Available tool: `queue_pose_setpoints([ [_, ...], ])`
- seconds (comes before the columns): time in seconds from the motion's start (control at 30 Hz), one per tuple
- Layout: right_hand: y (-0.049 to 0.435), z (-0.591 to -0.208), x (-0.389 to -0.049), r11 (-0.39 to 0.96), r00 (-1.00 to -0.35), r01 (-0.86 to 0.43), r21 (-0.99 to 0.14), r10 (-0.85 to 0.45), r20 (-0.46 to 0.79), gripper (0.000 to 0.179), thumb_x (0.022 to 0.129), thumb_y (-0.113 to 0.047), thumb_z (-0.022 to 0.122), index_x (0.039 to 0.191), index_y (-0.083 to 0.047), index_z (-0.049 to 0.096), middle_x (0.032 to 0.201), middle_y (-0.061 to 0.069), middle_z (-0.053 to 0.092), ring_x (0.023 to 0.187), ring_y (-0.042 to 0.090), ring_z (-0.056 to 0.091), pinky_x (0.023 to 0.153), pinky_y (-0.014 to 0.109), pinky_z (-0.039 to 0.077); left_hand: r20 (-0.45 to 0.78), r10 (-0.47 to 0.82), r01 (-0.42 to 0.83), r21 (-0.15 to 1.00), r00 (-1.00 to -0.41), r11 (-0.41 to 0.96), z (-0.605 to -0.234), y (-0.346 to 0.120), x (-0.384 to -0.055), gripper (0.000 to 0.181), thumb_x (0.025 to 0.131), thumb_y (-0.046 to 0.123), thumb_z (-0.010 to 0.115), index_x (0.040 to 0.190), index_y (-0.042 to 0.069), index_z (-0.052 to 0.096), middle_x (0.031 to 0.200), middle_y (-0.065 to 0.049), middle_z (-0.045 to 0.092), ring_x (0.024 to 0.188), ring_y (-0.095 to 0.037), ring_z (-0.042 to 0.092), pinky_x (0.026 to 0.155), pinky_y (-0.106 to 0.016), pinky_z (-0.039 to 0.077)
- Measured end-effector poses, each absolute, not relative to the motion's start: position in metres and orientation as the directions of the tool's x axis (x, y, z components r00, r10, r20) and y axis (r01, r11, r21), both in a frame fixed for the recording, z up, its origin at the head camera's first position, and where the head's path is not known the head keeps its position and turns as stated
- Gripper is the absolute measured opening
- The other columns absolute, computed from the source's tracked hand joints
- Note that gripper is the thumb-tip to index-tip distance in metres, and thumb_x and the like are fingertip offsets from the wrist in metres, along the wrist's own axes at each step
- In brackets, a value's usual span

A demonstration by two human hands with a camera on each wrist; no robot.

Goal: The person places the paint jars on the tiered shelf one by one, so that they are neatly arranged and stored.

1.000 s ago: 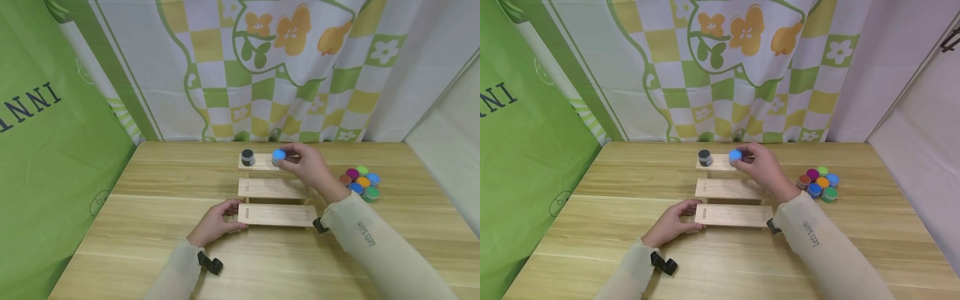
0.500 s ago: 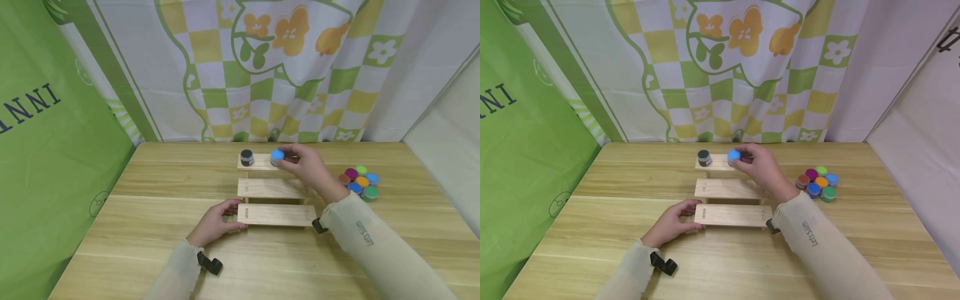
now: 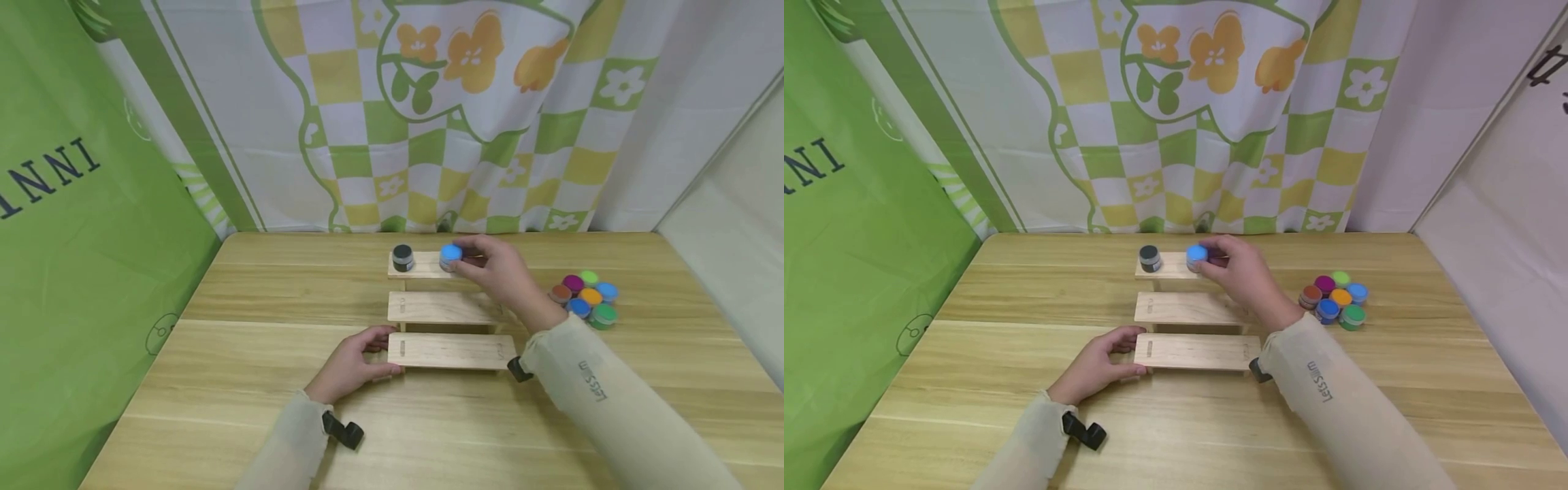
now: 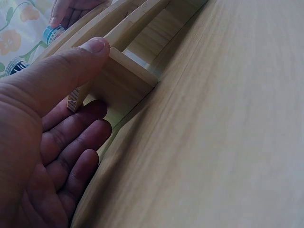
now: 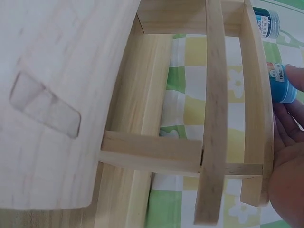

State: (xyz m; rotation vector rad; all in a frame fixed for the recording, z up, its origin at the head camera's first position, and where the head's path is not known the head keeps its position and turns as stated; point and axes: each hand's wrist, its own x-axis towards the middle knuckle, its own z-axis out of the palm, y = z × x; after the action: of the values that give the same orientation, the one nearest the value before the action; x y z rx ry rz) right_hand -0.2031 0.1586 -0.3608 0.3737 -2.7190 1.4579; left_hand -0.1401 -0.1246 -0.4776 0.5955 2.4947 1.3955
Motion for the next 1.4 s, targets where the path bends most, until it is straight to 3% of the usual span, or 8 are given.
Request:
queue_pose_setpoints([
  [0.57, 0.166, -0.364, -0.199, 0.509, -0.972, -0.217, -0.833, -0.191, 0.136, 0.048, 0.084, -0.032, 0.069, 0.126, -0.012, 0.055, 0.12, 0.005, 0.059, 0.105, 0.02, 0.059, 0.086, 0.032, 0.05, -0.001, 0.44, 0.227, 0.857, -0.898, 0.464, -0.479, -0.125, -0.141, 0.068, 0.069, 0.048, 0.077, 0.129, 0.029, 0.051, 0.113, 0.011, 0.059, 0.102, -0.008, 0.056, 0.09, -0.033, 0.046],
  [1.07, 0.188, -0.366, -0.18, 0.489, -0.969, -0.237, -0.84, -0.182, 0.167, 0.047, 0.087, -0.03, 0.065, 0.126, -0.007, 0.054, 0.119, 0.011, 0.058, 0.106, 0.022, 0.059, 0.085, 0.025, 0.049, 0.002, 0.437, 0.226, 0.858, -0.899, 0.461, -0.479, -0.124, -0.14, 0.07, 0.069, 0.047, 0.078, 0.131, 0.025, 0.051, 0.113, 0.011, 0.059, 0.101, -0.008, 0.057, 0.09, -0.033, 0.045],
  [1.4, 0.198, -0.366, -0.16, 0.513, -0.978, -0.208, -0.833, -0.12, 0.171, 0.05, 0.086, -0.041, 0.064, 0.127, -0.014, 0.054, 0.121, 0.004, 0.058, 0.111, 0.02, 0.053, 0.094, 0.042, 0.044, 0.001, 0.434, 0.224, 0.858, -0.901, 0.463, -0.479, -0.125, -0.141, 0.07, 0.069, 0.046, 0.078, 0.13, 0.025, 0.052, 0.113, 0.011, 0.059, 0.101, -0.008, 0.057, 0.09, -0.032, 0.045],
])
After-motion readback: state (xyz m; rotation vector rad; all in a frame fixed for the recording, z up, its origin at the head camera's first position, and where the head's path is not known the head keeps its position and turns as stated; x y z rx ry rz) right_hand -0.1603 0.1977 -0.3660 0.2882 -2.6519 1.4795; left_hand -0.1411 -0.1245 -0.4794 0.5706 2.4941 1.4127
